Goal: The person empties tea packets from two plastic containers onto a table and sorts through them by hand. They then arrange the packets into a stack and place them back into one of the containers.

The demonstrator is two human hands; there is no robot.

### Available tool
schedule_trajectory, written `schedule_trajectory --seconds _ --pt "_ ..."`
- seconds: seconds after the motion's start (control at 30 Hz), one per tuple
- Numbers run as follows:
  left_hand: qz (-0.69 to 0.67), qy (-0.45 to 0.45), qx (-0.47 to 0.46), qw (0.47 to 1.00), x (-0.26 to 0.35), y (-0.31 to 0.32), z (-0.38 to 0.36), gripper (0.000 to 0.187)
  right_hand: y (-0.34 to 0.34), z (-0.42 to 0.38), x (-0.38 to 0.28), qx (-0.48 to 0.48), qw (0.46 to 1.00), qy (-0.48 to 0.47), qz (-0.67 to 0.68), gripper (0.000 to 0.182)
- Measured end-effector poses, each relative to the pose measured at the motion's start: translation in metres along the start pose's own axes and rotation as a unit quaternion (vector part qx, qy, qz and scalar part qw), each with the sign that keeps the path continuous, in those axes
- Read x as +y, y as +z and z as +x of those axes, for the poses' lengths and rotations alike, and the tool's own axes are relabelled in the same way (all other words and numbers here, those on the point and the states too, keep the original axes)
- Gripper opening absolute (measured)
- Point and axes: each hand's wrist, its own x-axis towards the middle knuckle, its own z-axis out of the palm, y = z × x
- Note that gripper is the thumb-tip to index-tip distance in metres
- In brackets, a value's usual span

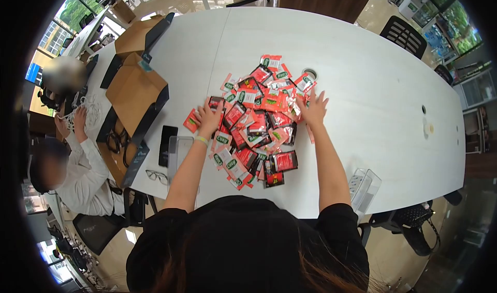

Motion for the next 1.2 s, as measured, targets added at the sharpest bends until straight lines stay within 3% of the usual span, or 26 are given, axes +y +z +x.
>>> schedule_trajectory --seconds 0.03,0.1,0.13,0.2,0.23,0.3,0.4,0.43,0.47,0.5,0.57,0.63,0.7,0.73,0.77,0.83,0.87,0.9,0.93,0.97,1.0,1.03,1.1,1.17,1.2 --pt "0.001 0.003 0.001 1.000 -0.002 0.012 -0.001 0.081 0.015 0.006 0.001 -0.056 0.997 0.034 -0.029 0.080" --pt "0.051 0.088 0.072 0.992 -0.009 0.045 -0.001 0.077 0.019 -0.015 -0.029 -0.098 0.991 0.011 -0.092 0.079" --pt "0.047 0.094 0.075 0.992 0.003 0.045 -0.006 0.077 0.033 -0.021 -0.036 -0.068 0.995 -0.002 -0.074 0.079" --pt "-0.093 0.205 0.100 0.969 0.025 0.042 -0.027 0.071 0.050 -0.041 -0.048 -0.037 0.999 -0.023 -0.026 0.079" --pt "-0.093 0.205 0.097 0.970 0.030 0.050 -0.029 0.071 0.052 -0.051 -0.056 -0.034 0.999 -0.034 0.006 0.079" --pt "-0.306 0.183 0.023 0.934 0.037 0.066 -0.030 0.067 0.058 -0.067 -0.067 0.015 0.997 -0.045 0.063 0.074" --pt "-0.374 0.051 -0.047 0.925 0.050 0.061 -0.029 0.071 0.059 -0.076 -0.080 0.034 0.994 -0.053 0.089 0.068" --pt "-0.407 -0.019 -0.087 0.909 0.057 0.054 -0.028 0.073 0.061 -0.075 -0.083 -0.013 0.961 -0.021 0.277 0.060" --pt "-0.483 -0.042 -0.159 0.860 0.050 0.062 -0.015 0.076 0.062 -0.074 -0.085 -0.059 0.889 0.012 0.454 0.052" --pt "-0.483 -0.040 -0.157 0.861 0.047 0.065 -0.016 0.076 0.062 -0.074 -0.087 -0.059 0.888 0.011 0.455 0.052" --pt "-0.624 -0.057 -0.322 0.709 0.060 0.047 -0.033 0.074 0.049 -0.077 -0.100 -0.155 0.694 0.084 0.698 0.046" --pt "-0.632 -0.072 -0.351 0.687 0.055 0.052 -0.031 0.071 0.032 -0.080 -0.108 -0.160 0.677 0.113 0.709 0.037" --pt "-0.681 -0.041 -0.386 0.621 0.056 0.045 -0.039 0.069 0.018 -0.077 -0.102 -0.187 0.658 0.147 0.714 0.035" --pt "-0.672 -0.053 -0.352 0.650 0.064 0.029 -0.050 0.075 0.020 -0.075 -0.092 -0.206 0.643 0.132 0.726 0.030" --pt "-0.679 -0.075 -0.364 0.634 0.059 0.022 -0.050 0.071 0.014 -0.073 -0.089 -0.207 0.644 0.134 0.724 0.030" --pt "-0.679 -0.027 -0.346 0.647 0.052 0.011 -0.050 0.061 -0.002 -0.072 -0.084 -0.205 0.623 0.071 0.751 0.033" --pt "-0.681 -0.028 -0.344 0.646 0.042 0.009 -0.049 0.061 -0.015 -0.075 -0.077 -0.199 0.719 0.072 0.661 0.038" --pt "-0.630 0.008 -0.316 0.709 0.029 0.008 -0.047 0.058 -0.020 -0.081 -0.068 -0.202 0.719 0.071 0.661 0.038" --pt "-0.575 0.042 -0.285 0.766 0.015 0.007 -0.046 0.055 -0.023 -0.088 -0.059 -0.159 0.814 0.004 0.558 0.042" --pt "-0.576 0.041 -0.280 0.767 -0.002 0.007 -0.047 0.055 -0.026 -0.096 -0.048 -0.111 0.888 -0.064 0.442 0.046" --pt "-0.443 0.121 -0.187 0.868 -0.020 0.006 -0.050 0.055 -0.021 -0.103 -0.028 -0.066 0.934 -0.109 0.334 0.049" --pt "-0.292 0.196 -0.087 0.932 -0.035 0.004 -0.056 0.054 -0.014 -0.114 -0.007 -0.019 0.963 -0.152 0.220 0.052" --pt "-0.273 0.201 -0.058 0.939 -0.056 -0.004 -0.081 0.060 -0.013 -0.151 0.021 0.022 0.978 -0.142 0.152 0.061" --pt "-0.052 0.218 -0.019 0.974 -0.074 -0.007 -0.106 0.068 -0.008 -0.193 0.049 -0.030 0.992 -0.114 0.038 0.068" --pt "-0.053 0.215 -0.018 0.975 -0.081 -0.006 -0.121 0.068 -0.011 -0.210 0.052 -0.032 0.992 -0.115 0.038 0.068"
